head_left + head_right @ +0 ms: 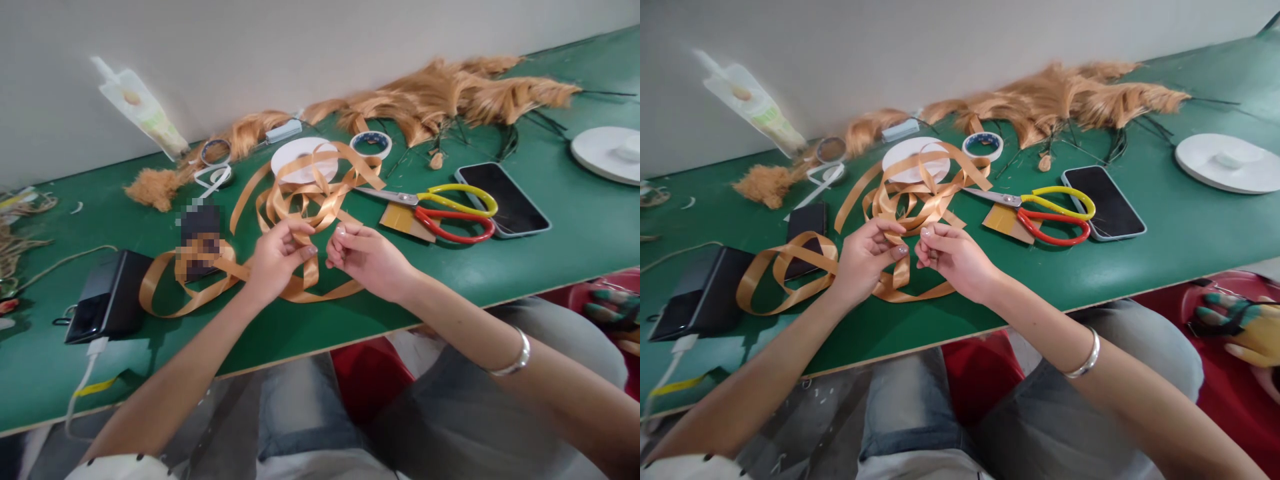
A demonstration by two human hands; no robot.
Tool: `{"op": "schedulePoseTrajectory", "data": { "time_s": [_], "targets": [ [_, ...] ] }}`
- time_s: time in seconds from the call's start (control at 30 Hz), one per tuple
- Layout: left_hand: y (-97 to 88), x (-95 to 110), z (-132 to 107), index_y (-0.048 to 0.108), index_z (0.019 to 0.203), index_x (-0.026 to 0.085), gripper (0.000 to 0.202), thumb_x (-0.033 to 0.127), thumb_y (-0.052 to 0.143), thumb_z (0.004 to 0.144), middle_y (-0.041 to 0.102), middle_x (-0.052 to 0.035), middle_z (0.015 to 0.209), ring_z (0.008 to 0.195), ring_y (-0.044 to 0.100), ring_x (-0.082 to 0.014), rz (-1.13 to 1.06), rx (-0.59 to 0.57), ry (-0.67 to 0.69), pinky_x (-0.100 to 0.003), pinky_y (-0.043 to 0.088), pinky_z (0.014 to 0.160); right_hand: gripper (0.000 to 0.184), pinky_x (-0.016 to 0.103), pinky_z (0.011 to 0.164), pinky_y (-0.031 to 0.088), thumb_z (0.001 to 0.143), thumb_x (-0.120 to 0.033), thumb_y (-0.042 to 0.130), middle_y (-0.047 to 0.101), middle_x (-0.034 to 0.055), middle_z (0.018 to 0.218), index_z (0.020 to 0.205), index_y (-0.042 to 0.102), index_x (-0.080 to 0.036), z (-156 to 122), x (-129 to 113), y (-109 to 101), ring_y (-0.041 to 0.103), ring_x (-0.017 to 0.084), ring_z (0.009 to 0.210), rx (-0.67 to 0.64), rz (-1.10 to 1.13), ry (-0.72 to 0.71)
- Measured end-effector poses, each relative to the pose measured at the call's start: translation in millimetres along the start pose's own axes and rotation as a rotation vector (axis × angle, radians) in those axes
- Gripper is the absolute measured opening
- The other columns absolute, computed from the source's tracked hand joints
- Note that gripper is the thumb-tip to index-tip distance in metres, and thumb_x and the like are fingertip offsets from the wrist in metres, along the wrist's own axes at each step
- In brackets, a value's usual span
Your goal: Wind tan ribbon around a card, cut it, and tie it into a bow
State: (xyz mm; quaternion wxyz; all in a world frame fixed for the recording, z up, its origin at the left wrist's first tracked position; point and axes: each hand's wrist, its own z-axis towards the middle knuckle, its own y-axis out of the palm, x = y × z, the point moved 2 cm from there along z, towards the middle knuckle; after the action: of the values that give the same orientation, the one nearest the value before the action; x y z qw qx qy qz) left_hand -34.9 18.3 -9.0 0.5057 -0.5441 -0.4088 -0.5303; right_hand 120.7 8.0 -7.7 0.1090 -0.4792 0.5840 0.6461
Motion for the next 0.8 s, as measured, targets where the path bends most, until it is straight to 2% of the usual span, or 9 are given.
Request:
{"op": "schedulePoseTrajectory", "data": {
  "time_s": [0.17, 0.3, 0.4, 0.47, 0.53, 0.63, 0.73, 0.8],
  "targets": [
    [0.8, 0, 0, 0.059, 0.084, 0.017, 0.035, 0.026, 0.079, 0.057, 0.061, 0.0023, 0.065, 0.057, 0.057, -0.0093, -0.008, 0.075, -0.004, -0.02, 0.048, 0.055, 0.023, 0.026, 0.064, 0.038, 0.08, -0.017, 0.053, 0.048, -0.0025, 0.055, 0.058, 0.045, -0.017, 1, 2, 1, 0.044, 0.009, 0.056, 0.014, -0.01, 0.008],
    [-6.8, -2, 3, 0.06, 0.081, 0.017, 0.028, 0.022, 0.077, 0.059, 0.061, 0.0013, 0.071, 0.059, 0.057, -0.0087, -0.006, 0.152, 0.008, -0.02, 0.047, 0.055, 0.024, 0.026, 0.064, 0.037, 0.081, -0.016, 0.05, 0.043, -0.0031, 0.054, 0.057, 0.044, -0.017, 1, 0, 0, 0.041, 0.008, 0.054, 0.025, -0.013, 0.0],
    [-15.9, -2, 7, 0.06, 0.08, 0.018, 0.024, 0.018, 0.073, 0.06, 0.06, 0.0014, 0.075, 0.062, 0.057, -0.0081, -0.034, 0.246, 0.025, -0.02, 0.047, 0.057, 0.022, 0.026, 0.064, 0.037, 0.08, -0.016, 0.051, 0.041, -0.0038, 0.056, 0.059, 0.044, -0.017, 0, -5, -2, 0.041, 0.008, 0.055, 0.073, -0.042, -0.043],
    [-18.8, -2, 9, 0.06, 0.082, 0.018, 0.024, 0.017, 0.072, 0.062, 0.06, 0.0013, 0.078, 0.064, 0.057, -0.008, -0.046, 0.248, 0.026, -0.02, 0.048, 0.059, 0.022, 0.026, 0.064, 0.037, 0.08, -0.017, 0.052, 0.04, -0.0042, 0.056, 0.06, 0.044, -0.018, 0, -9, -3, 0.042, 0.009, 0.056, 0.09, -0.112, -0.099],
    [-18.9, -2, 10, 0.061, 0.083, 0.018, 0.022, 0.019, 0.072, 0.064, 0.061, 0.0005, 0.082, 0.066, 0.058, -0.0083, -0.037, 0.22, 0.03, -0.02, 0.048, 0.062, 0.025, 0.026, 0.061, 0.035, 0.083, -0.022, 0.051, 0.038, -0.0043, 0.057, 0.059, 0.041, -0.018, -1, -13, -3, 0.04, 0.009, 0.055, 0.092, -0.286, -0.174],
    [-18.1, -3, 10, 0.063, 0.083, 0.018, 0.018, 0.021, 0.071, 0.066, 0.063, -0.0008, 0.084, 0.069, 0.059, -0.0096, 0.026, 0.197, 0.071, -0.021, 0.048, 0.064, 0.027, 0.025, 0.056, 0.029, 0.084, -0.026, 0.051, 0.035, -0.0046, 0.057, 0.059, 0.042, -0.019, -1, -17, -3, 0.034, 0.008, 0.053, 0.143, -0.766, -0.291],
    [-19.1, -3, 9, 0.064, 0.081, 0.018, 0.014, 0.023, 0.07, 0.069, 0.064, -0.0009, 0.08, 0.065, 0.058, -0.0101, 0.104, 0.2, 0.108, -0.022, 0.047, 0.06, 0.011, 0.025, 0.055, 0.025, 0.077, -0.022, 0.061, 0.035, -0.0063, 0.054, 0.076, 0.051, -0.02, -2, -17, -7, 0.031, 0.009, 0.051, 0.22, -1.231, -0.327],
    [-20.4, -3, 9, 0.064, 0.078, 0.018, 0.012, 0.023, 0.069, 0.069, 0.063, -0.0005, 0.076, 0.063, 0.058, -0.0102, 0.138, 0.201, 0.125, -0.022, 0.047, 0.058, 0.016, 0.026, 0.056, 0.023, 0.074, -0.02, 0.064, 0.037, -0.006, 0.054, 0.086, 0.054, -0.021, -2, -16, -11, 0.032, 0.01, 0.051, 0.291, -1.445, -0.32]
  ]
}}
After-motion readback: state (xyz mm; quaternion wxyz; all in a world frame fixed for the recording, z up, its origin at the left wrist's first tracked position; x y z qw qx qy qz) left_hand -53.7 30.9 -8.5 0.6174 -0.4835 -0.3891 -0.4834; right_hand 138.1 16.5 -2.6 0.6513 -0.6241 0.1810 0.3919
